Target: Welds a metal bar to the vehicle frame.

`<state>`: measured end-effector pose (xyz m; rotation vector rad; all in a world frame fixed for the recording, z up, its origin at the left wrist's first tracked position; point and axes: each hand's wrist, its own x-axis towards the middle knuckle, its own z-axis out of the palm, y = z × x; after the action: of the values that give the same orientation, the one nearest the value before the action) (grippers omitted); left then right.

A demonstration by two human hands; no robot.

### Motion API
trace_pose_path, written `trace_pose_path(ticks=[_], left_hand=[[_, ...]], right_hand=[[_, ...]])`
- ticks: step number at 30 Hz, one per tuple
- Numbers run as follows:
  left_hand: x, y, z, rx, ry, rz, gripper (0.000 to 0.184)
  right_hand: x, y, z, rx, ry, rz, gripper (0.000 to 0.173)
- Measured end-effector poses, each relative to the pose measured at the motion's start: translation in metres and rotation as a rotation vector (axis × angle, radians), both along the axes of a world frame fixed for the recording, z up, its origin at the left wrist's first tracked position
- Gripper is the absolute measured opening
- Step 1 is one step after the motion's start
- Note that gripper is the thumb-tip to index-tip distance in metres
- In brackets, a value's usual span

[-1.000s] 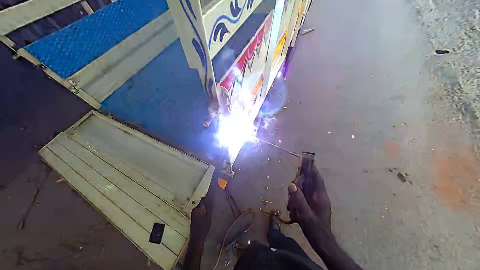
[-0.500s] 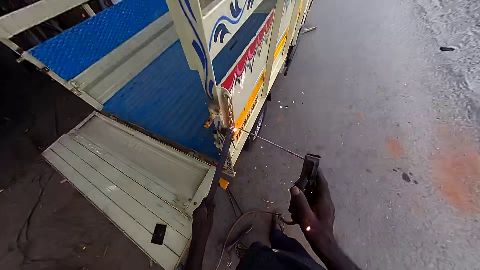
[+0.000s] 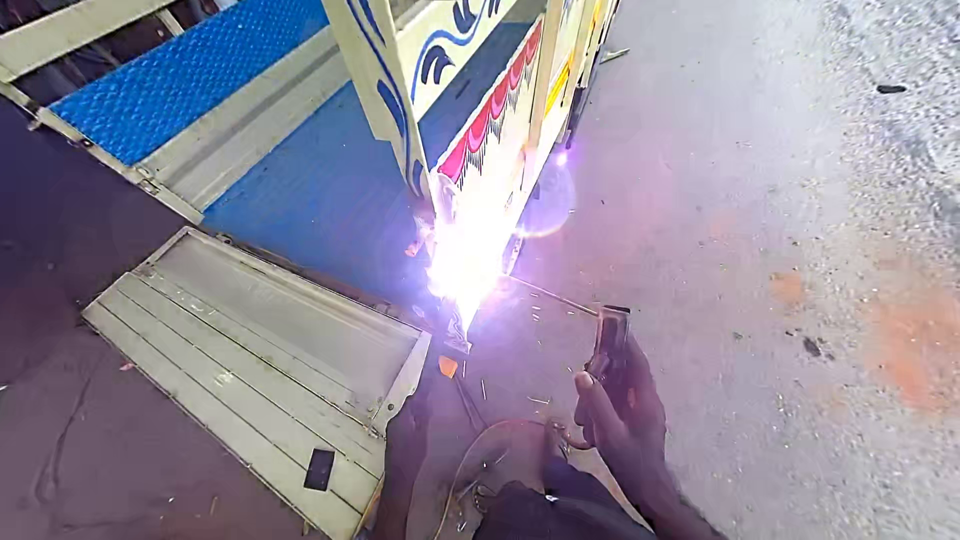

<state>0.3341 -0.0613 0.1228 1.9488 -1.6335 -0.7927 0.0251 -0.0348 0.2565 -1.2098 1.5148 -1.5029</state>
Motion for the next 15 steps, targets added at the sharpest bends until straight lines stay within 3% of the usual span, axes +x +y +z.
trace_pose_path(ticks=[8, 15], left_hand=[[-0.0025, 0.0003, 0.0047, 0.018, -0.016, 0.008, 0.045], [-0.0013, 0.0005, 0.0058, 0.030, -0.005, -0.004, 0.051]], right_hand=[[-0.0015, 0.0018, 0.0000, -0.009, 0.022, 0.025, 0.079], [0.0004, 0.0014, 0.0010, 0.012, 0.014, 0.001, 0.082]])
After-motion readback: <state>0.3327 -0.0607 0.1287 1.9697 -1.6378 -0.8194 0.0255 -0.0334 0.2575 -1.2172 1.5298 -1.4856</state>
